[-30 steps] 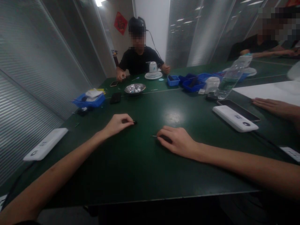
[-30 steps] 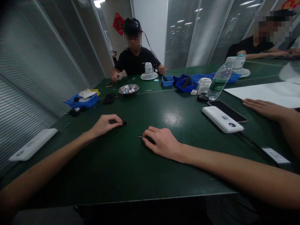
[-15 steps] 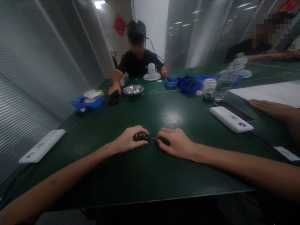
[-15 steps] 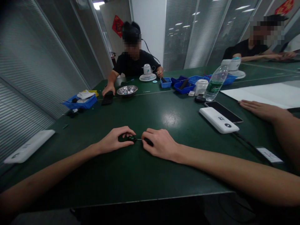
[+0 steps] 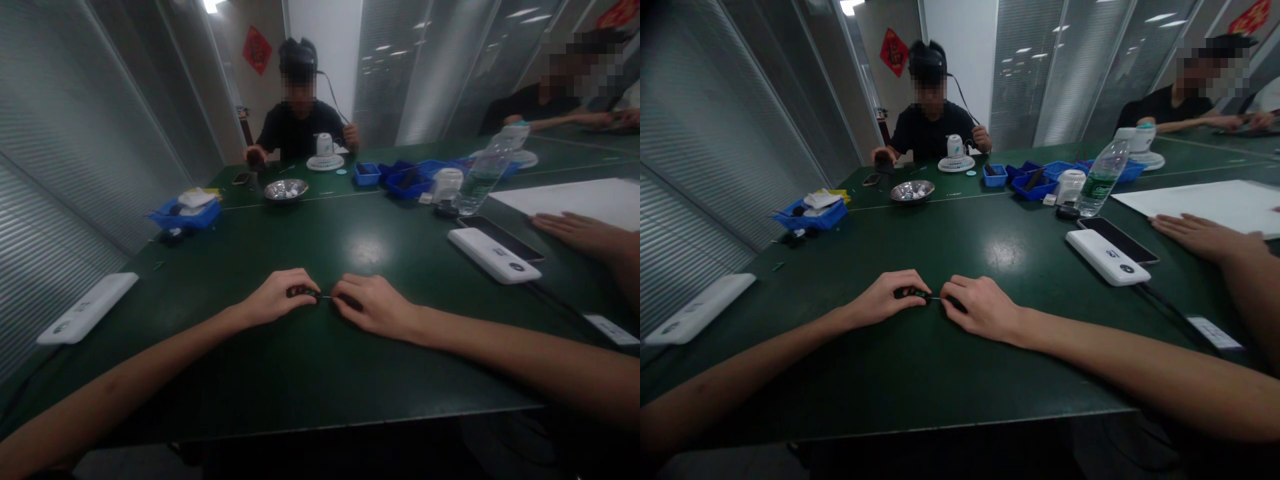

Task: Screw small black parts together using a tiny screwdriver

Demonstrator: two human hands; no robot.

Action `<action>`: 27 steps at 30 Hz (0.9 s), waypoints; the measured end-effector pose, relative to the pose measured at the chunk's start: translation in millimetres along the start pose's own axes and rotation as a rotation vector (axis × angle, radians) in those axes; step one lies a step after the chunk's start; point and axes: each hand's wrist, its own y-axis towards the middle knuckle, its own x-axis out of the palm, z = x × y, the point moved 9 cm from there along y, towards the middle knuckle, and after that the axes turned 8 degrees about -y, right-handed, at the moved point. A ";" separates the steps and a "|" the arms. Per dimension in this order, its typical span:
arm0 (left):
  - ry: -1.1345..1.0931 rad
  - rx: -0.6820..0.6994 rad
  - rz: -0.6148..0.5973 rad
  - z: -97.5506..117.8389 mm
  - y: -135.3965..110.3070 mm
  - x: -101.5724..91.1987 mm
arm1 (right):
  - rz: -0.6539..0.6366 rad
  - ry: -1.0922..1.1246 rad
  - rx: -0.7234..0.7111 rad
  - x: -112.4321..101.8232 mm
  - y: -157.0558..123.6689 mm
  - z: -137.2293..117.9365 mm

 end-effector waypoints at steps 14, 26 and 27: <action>0.001 0.022 0.012 2.6 0.1 2.1 | 0.003 0.070 0.018 -1.0 2.8 1.1; -0.094 -0.028 -0.056 -5.2 1.0 3.6 | -0.021 -0.017 -0.045 -1.8 2.6 -9.9; -0.115 -0.034 -0.070 -6.2 0.8 4.3 | -0.022 -0.024 -0.052 -1.7 2.4 -10.9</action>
